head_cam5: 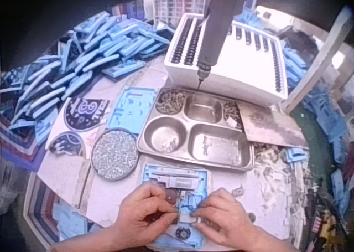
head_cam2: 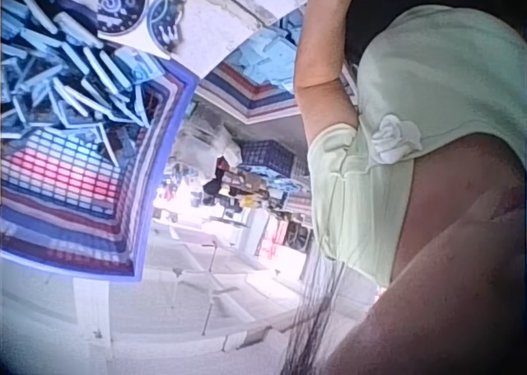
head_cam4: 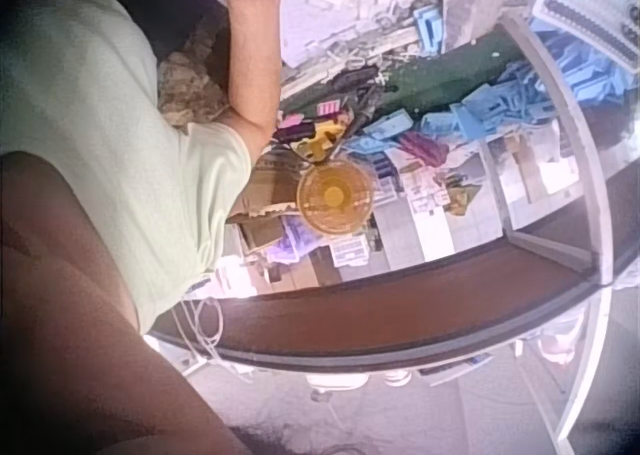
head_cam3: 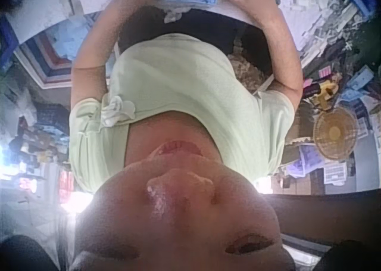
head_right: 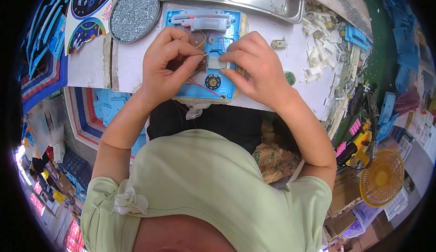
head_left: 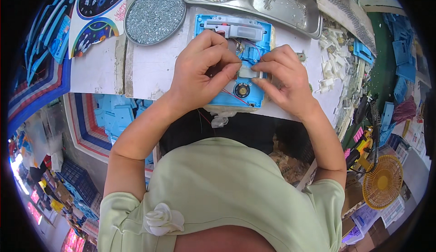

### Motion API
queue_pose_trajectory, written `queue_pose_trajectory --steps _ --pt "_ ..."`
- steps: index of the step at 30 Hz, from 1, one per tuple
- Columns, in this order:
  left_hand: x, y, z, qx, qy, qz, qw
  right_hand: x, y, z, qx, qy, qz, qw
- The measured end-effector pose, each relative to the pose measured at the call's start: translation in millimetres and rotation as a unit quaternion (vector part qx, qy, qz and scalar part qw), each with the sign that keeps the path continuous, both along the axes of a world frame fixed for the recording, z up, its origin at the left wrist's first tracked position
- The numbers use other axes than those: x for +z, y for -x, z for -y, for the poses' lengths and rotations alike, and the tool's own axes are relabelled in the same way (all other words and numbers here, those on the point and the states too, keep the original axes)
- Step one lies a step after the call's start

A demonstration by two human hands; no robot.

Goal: Soldering components and assembling a blue plastic toy housing at an industrial workstation.

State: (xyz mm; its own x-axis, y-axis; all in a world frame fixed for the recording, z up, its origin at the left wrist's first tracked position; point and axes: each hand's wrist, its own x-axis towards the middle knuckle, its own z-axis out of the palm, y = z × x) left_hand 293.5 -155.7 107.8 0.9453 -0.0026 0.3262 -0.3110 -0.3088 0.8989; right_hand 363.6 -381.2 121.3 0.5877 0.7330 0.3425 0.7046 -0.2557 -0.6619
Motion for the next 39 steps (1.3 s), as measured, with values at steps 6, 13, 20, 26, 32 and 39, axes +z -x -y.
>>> queue_pose_trajectory --steps 6,13,20,26,32,39 --pt "4.8 0.8 -1.8 -0.015 0.026 -0.022 0.999 17.7 6.7 -7.5 -0.019 0.115 0.005 0.993" --pt "6.2 4.0 -4.2 -0.02 -0.028 0.002 0.999 12.5 25.8 59.4 -0.24 0.018 0.031 0.97" --pt "7.1 2.8 2.5 0.02 -0.009 0.027 0.999 6.1 -47.3 198.9 -0.484 0.36 0.088 0.793" --pt "-11.4 25.9 -9.6 0.005 0.031 -0.002 0.999 6.6 -61.1 216.9 -0.426 0.364 0.072 0.825" --pt "42.1 20.9 20.1 -0.042 -0.001 0.082 0.996 46.0 -14.4 135.3 -0.342 0.205 0.053 0.916" --pt "41.1 29.4 23.8 -0.095 0.194 -0.071 0.974 31.7 47.1 9.4 -0.087 -0.168 -0.292 0.938"
